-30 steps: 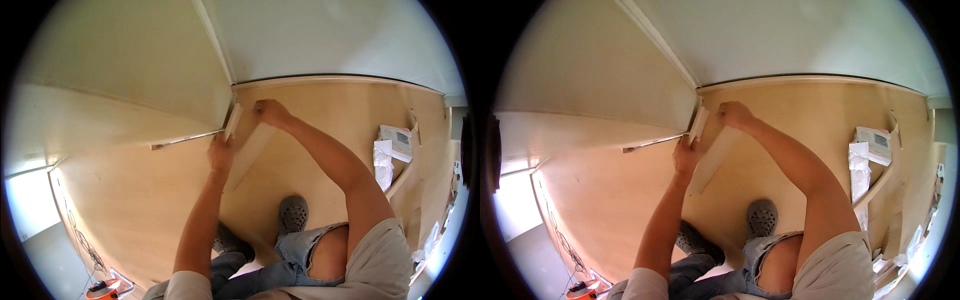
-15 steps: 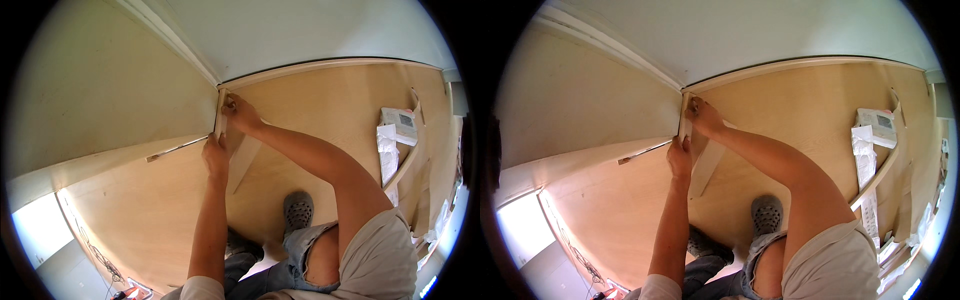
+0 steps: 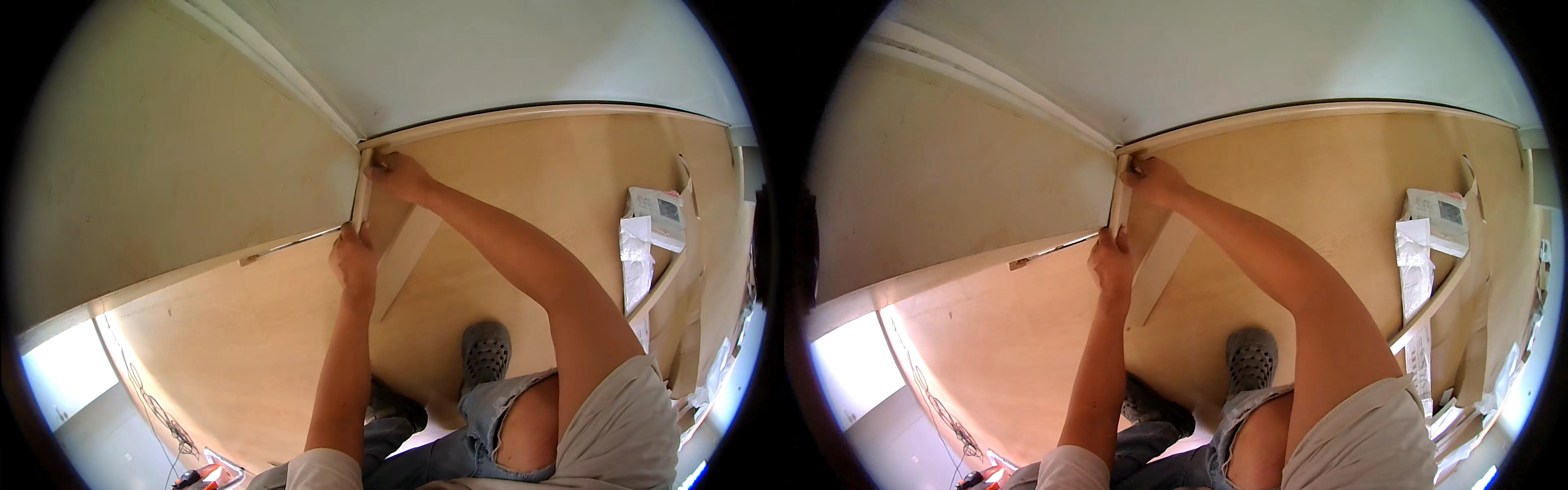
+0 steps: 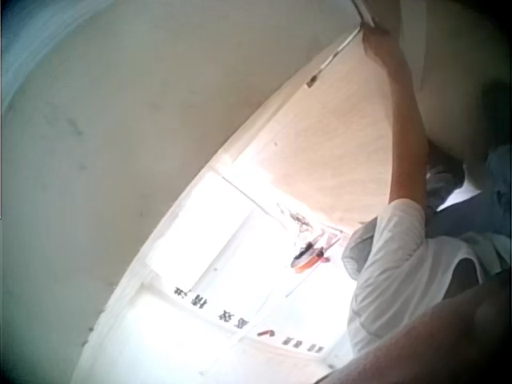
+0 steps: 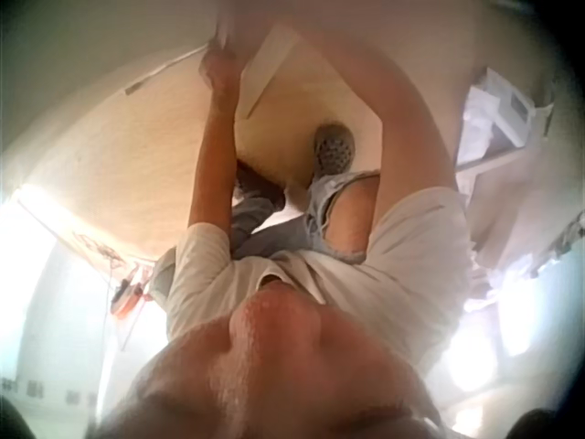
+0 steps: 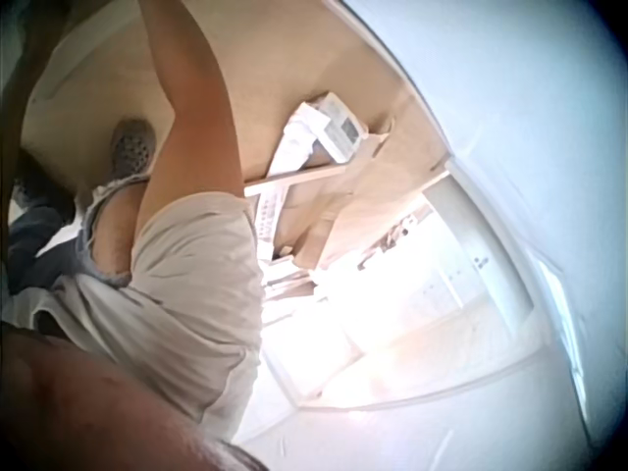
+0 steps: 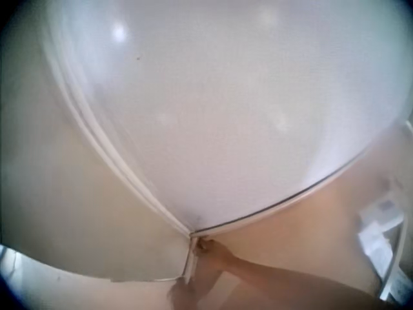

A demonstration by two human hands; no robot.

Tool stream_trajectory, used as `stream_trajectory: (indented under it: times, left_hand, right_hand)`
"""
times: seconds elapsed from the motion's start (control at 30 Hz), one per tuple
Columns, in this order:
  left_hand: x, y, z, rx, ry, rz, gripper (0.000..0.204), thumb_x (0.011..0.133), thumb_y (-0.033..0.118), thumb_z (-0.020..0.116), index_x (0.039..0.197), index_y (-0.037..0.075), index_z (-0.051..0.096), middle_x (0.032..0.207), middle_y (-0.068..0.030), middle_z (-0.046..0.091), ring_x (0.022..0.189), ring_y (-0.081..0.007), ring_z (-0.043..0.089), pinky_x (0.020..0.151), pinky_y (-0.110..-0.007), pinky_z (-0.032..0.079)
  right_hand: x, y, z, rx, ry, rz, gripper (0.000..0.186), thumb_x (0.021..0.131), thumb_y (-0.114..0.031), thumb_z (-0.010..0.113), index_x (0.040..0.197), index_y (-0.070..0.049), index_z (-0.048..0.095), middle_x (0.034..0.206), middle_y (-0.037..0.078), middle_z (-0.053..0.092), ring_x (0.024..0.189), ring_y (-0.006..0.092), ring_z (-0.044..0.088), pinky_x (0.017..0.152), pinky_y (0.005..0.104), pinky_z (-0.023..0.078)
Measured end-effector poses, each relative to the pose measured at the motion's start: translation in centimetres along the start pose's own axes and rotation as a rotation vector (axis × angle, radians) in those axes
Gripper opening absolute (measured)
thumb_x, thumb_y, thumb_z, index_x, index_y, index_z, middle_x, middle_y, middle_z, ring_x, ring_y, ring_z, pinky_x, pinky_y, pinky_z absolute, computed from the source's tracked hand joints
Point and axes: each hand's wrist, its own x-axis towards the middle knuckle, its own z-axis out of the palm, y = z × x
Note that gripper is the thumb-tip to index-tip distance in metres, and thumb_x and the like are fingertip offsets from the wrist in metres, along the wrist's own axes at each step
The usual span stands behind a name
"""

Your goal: The person installs wooden baseboards along the wall, measuring and cutting pieces to fit corners. They use a miter saw to cut the wood and a tape measure to ensure proper length, then fit the pieces into place along the floor.

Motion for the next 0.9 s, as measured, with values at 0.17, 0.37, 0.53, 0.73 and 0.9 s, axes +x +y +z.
stream_trajectory:
  times: [0.17, 0.37, 0.53, 0.73, 0.9]
  left_hand:
    - [0.3, -0.9, 0.6, -0.043, 0.025, 0.024, 0.031, 0.096, 0.034, 0.065, 0.090, 0.004, 0.060, 0.077, -0.0209, 0.068, 0.075, -0.0404, 0.068, 0.064, -0.049, 0.054]
    - [0.2, 0.1, 0.1, -0.118, 0.003, -0.081, 0.036, 0.095, 0.036, 0.066, 0.082, 0.003, 0.060, 0.077, -0.0210, 0.067, 0.073, -0.0407, 0.067, 0.063, -0.050, 0.053]
    - [0.1, -0.4, 0.4, -0.113, 0.075, -0.040, 0.037, 0.095, 0.038, 0.067, 0.083, 0.003, 0.060, 0.077, -0.0213, 0.067, 0.072, -0.0437, 0.065, 0.062, -0.053, 0.050]
    - [0.1, -0.5, 0.8, -0.079, 0.065, -0.091, 0.038, 0.094, 0.039, 0.067, 0.082, 0.004, 0.061, 0.074, -0.0185, 0.066, 0.070, -0.0396, 0.066, 0.061, -0.050, 0.051]
    - [0.3, -0.3, 0.4, -0.093, 0.072, -0.085, 0.039, 0.093, 0.039, 0.068, 0.079, 0.004, 0.061, 0.071, -0.0178, 0.066, 0.069, -0.0378, 0.067, 0.061, -0.048, 0.052]
  right_hand:
    - [0.5, -0.4, 0.0, -0.045, 0.013, 0.068, 0.054, 0.092, -0.048, 0.063, 0.111, 0.003, 0.066, 0.103, 0.024, 0.070, 0.098, 0.0386, 0.067, 0.084, 0.0454, 0.051]
    - [1.1, 0.4, -0.5, 0.015, -0.011, 0.102, 0.051, 0.090, -0.047, 0.067, 0.098, 0.003, 0.067, 0.093, 0.022, 0.071, 0.090, 0.0364, 0.068, 0.079, 0.0447, 0.050]
    - [1.0, -0.1, -1.0, 0.141, 0.017, 0.028, 0.044, 0.087, -0.039, 0.074, 0.096, 0.003, 0.067, 0.090, 0.018, 0.071, 0.084, 0.0324, 0.067, 0.077, 0.0431, 0.050]
    - [1.4, -0.4, -1.2, 0.190, 0.067, 0.052, 0.042, 0.086, -0.035, 0.074, 0.109, 0.000, 0.070, 0.097, 0.015, 0.073, 0.090, 0.0300, 0.069, 0.080, 0.0407, 0.052]
    - [1.7, -0.5, -0.6, 0.193, 0.124, 0.005, 0.042, 0.085, -0.034, 0.075, 0.111, -0.001, 0.071, 0.101, 0.016, 0.073, 0.095, 0.0304, 0.070, 0.082, 0.0409, 0.052]
